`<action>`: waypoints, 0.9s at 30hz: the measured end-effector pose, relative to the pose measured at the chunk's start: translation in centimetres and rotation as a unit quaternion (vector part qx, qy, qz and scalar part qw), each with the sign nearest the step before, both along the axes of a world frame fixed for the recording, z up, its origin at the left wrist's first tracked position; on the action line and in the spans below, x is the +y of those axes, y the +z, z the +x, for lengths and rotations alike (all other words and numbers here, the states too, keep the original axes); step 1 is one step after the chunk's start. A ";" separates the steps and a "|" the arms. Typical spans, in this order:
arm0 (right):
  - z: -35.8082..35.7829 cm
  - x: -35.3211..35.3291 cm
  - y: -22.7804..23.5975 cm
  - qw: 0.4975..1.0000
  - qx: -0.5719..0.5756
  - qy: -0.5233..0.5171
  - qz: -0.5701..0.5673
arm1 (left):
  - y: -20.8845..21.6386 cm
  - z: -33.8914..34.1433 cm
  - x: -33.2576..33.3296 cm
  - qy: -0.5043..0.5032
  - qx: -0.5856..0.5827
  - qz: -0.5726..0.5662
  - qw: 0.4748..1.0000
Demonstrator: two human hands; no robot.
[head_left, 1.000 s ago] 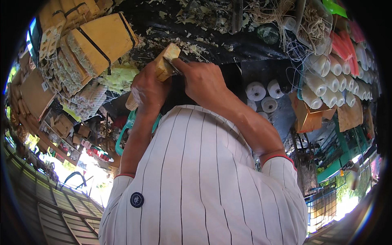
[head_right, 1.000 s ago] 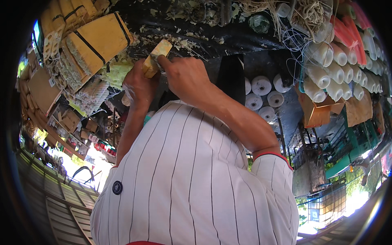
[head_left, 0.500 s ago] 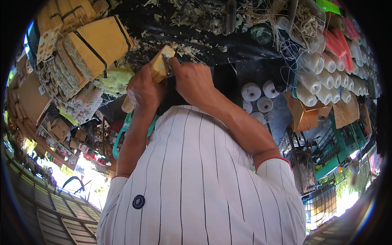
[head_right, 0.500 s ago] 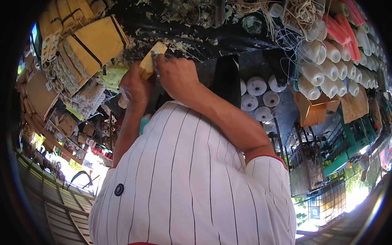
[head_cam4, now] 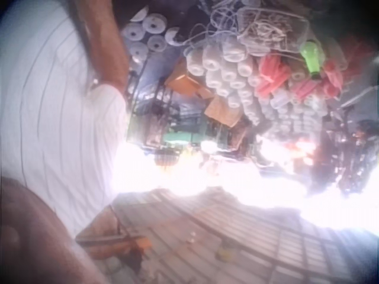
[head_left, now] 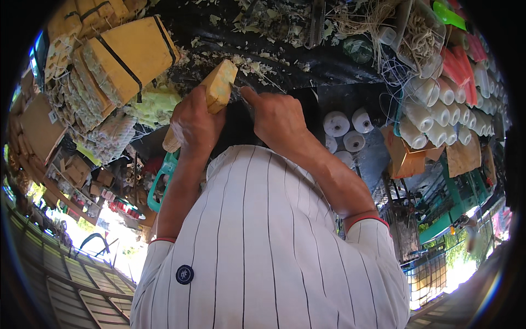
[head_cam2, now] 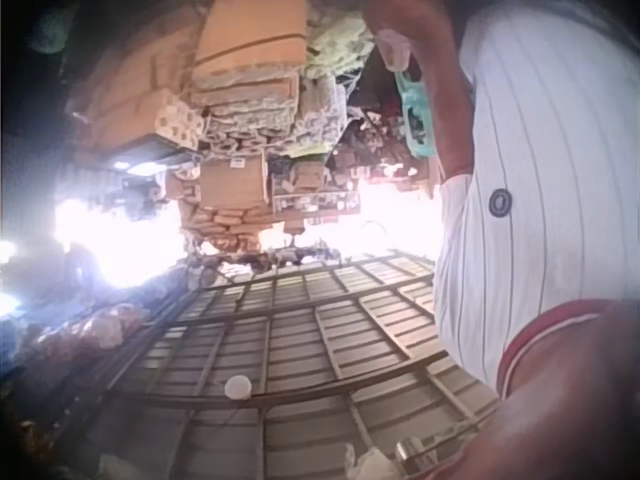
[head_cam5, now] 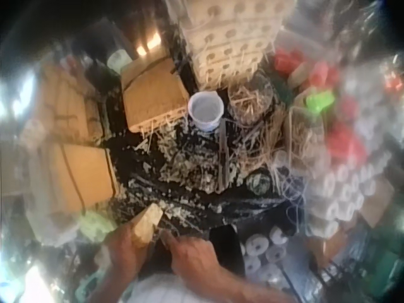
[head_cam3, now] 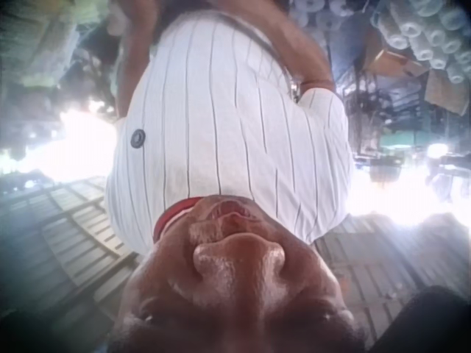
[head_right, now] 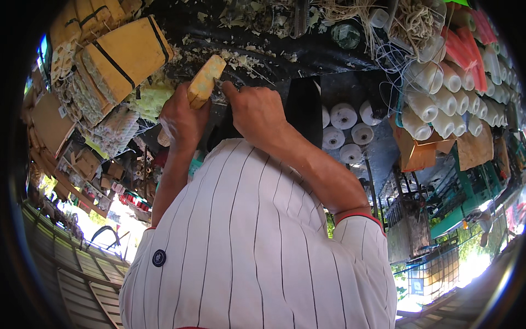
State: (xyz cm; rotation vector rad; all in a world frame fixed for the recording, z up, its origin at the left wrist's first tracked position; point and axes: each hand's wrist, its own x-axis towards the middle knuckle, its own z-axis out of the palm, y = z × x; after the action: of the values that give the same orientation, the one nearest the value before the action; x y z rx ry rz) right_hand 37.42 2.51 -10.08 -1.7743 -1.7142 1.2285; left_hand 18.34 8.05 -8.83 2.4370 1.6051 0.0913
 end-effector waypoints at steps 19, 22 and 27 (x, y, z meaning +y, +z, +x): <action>-2.1 2.6 -1.2 1.000 -0.013 -0.004 -0.012 | -0.4 -0.6 0.2 0.027 0.011 -0.012 1.000; -2.4 3.0 -0.6 0.999 -0.015 0.006 -0.043 | -0.2 -0.6 0.3 0.024 0.032 -0.020 0.999; -2.1 5.8 -4.5 0.995 -0.054 0.030 -0.072 | -0.6 -0.7 -0.2 0.023 0.028 -0.006 0.999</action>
State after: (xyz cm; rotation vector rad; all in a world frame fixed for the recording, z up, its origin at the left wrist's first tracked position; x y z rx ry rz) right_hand 35.29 8.35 -14.58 -1.9175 -1.7917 1.3346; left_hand 17.68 7.88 -9.38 2.4146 1.6816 0.0200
